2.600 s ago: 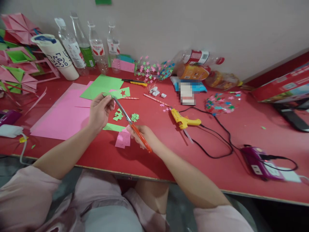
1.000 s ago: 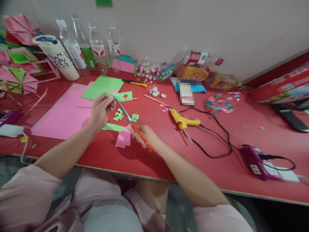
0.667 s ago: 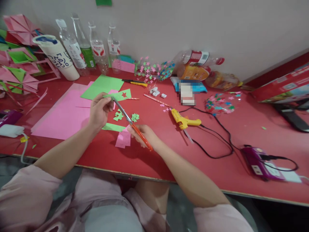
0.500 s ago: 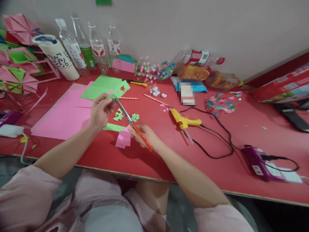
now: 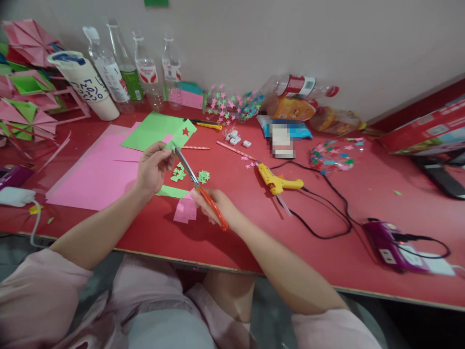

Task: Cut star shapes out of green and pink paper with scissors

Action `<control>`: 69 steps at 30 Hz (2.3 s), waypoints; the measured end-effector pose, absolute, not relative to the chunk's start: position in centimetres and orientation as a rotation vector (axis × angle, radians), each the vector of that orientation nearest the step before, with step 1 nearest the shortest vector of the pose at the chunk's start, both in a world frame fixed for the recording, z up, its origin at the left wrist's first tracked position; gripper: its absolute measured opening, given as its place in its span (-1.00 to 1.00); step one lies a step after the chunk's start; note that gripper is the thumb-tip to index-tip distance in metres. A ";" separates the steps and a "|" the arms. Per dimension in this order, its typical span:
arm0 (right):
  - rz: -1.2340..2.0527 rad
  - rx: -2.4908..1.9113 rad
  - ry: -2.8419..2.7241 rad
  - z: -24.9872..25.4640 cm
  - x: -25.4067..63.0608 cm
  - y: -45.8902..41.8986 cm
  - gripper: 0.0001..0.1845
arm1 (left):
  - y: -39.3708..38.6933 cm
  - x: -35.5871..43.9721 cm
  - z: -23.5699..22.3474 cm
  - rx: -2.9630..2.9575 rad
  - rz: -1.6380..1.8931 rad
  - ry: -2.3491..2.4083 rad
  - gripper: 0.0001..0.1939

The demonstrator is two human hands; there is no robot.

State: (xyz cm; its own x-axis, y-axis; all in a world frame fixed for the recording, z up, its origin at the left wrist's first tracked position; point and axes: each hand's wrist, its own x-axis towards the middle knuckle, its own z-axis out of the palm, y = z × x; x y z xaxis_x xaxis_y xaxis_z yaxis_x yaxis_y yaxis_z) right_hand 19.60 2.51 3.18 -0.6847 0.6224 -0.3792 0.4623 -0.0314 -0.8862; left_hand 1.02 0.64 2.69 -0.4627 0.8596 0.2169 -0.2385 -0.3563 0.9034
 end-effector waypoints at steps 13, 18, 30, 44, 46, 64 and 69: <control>1.808 -1.131 -1.993 3.1 19.5 1.3 -0.54 | 0.7 1.2 2.4 0.916 1.873 1.071 -0.85; 1.791 -1.144 -1.991 3.2 19.5 1.2 -0.55 | 0.7 1.2 2.4 0.913 1.866 1.080 -0.85; 1.777 -1.160 -2.011 3.3 19.4 1.2 -0.55 | 0.7 1.2 2.5 0.905 1.865 1.070 -0.84; 1.753 -1.213 -2.000 3.3 19.5 1.7 -0.53 | 0.8 0.9 2.2 0.911 1.835 1.072 -0.87; 1.733 -1.228 -2.015 3.2 19.5 1.7 -0.53 | 0.8 0.8 2.2 0.916 1.841 1.064 -0.87; 1.881 -1.193 -2.004 2.5 19.3 2.5 -0.50 | 1.2 0.1 2.4 0.820 1.926 1.087 -0.81; 1.810 -1.155 -1.978 2.9 19.4 1.9 -0.52 | 1.1 0.6 2.4 0.862 1.830 1.064 -0.82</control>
State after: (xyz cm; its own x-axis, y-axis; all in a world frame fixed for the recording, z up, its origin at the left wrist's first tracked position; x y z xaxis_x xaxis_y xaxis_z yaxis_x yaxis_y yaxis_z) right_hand 19.41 1.94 2.90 -0.6663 0.6663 -0.3349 0.3926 -0.0683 -0.9172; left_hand 0.56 1.11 2.42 -0.4201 0.8952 0.1486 -0.3137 -0.2969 0.9019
